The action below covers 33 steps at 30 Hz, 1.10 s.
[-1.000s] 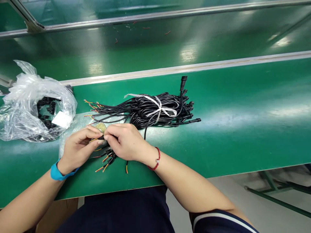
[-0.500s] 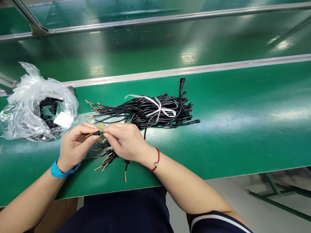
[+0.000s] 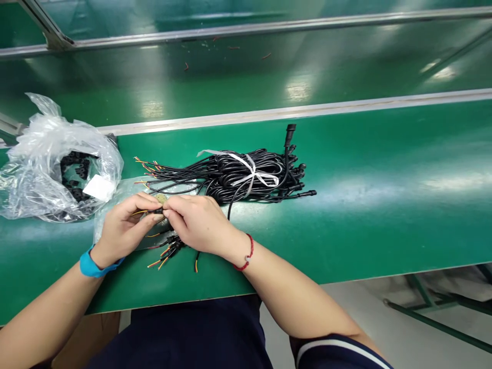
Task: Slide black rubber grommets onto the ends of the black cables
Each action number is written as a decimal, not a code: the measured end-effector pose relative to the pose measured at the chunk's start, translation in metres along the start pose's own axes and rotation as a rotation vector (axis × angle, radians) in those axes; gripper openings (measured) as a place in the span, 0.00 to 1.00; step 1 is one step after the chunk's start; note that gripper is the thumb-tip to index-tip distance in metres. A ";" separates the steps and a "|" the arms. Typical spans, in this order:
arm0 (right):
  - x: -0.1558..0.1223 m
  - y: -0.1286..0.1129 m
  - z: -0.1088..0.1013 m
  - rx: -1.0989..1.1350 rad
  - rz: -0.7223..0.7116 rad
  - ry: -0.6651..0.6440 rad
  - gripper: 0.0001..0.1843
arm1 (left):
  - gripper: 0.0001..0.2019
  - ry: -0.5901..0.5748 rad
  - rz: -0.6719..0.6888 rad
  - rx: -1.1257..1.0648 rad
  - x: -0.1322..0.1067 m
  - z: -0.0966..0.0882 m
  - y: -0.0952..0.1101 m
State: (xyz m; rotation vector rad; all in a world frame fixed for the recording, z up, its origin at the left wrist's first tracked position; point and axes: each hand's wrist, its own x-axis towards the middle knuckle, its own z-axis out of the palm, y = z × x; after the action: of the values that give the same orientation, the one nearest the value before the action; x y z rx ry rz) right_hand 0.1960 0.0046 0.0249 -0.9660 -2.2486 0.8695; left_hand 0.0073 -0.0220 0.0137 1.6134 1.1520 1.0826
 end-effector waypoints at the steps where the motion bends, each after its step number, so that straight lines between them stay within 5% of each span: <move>1: 0.000 0.000 -0.001 0.000 -0.010 0.009 0.08 | 0.06 0.013 -0.015 -0.014 0.000 -0.001 0.000; 7: 0.000 0.002 -0.005 0.008 -0.050 0.079 0.09 | 0.05 0.061 -0.021 0.004 -0.001 -0.004 0.003; 19: 0.000 0.002 -0.002 0.000 -0.055 -0.020 0.10 | 0.03 -0.027 0.037 0.077 0.002 0.000 0.003; 24: -0.002 0.001 -0.007 -0.030 -0.093 -0.021 0.09 | 0.09 -0.101 0.044 0.151 -0.002 -0.009 0.006; 28: -0.003 0.000 -0.013 -0.063 -0.135 -0.085 0.11 | 0.03 -0.251 0.069 0.225 -0.004 -0.014 0.011; 33: 0.003 0.005 0.001 -0.417 -0.085 0.060 0.13 | 0.07 -0.623 0.082 0.374 -0.011 0.003 0.013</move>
State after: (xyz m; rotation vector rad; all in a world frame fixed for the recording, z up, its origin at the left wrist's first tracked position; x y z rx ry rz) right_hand 0.1956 0.0094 0.0218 -1.0466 -2.4489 0.3323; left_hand 0.0110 -0.0359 0.0239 2.1002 0.8941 0.3556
